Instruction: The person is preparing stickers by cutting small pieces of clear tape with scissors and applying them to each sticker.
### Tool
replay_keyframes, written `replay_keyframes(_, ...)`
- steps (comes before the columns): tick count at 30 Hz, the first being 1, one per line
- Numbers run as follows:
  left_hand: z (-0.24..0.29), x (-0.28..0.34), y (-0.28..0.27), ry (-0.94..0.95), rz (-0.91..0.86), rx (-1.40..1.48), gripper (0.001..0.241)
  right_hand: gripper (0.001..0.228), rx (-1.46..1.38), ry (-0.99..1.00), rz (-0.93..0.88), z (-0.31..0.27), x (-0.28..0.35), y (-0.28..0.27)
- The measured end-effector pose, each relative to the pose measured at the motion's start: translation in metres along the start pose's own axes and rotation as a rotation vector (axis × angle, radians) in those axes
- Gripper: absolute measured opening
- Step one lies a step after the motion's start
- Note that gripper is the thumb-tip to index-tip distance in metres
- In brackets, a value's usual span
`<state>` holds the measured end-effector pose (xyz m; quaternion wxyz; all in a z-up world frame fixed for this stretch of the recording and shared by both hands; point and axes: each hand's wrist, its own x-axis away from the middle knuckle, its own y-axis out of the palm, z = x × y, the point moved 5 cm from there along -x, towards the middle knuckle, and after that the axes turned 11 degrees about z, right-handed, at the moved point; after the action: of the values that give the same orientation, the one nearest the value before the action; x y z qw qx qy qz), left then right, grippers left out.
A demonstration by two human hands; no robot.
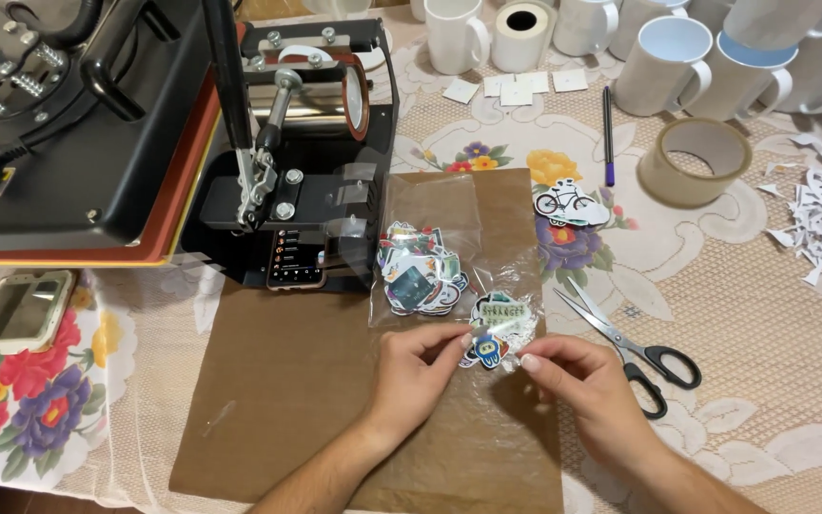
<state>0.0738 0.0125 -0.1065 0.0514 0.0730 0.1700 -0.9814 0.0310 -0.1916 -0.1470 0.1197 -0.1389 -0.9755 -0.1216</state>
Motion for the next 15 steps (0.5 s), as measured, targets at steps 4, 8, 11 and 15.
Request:
replay_keyframes(4, -0.023, 0.015, 0.025, -0.547, -0.025, 0.578, 0.019, 0.015, -0.037, 0.037, 0.049, 0.005, 0.01, 0.008)
replay_keyframes(8, -0.006, 0.023, 0.036, -0.572, -0.076, 0.844, 0.031, 0.012, -0.086, -0.018, 0.124, -0.004, 0.014, 0.014)
replay_keyframes(11, -0.004, 0.028, 0.036, -0.532, -0.069, 0.846, 0.045, 0.012, -0.058, -0.02, 0.169, -0.011, 0.015, 0.013)
replay_keyframes(15, 0.0, 0.033, 0.033, -0.342, -0.051, 0.794, 0.04, 0.011, -0.018, -0.038, 0.176, -0.016, 0.016, 0.016)
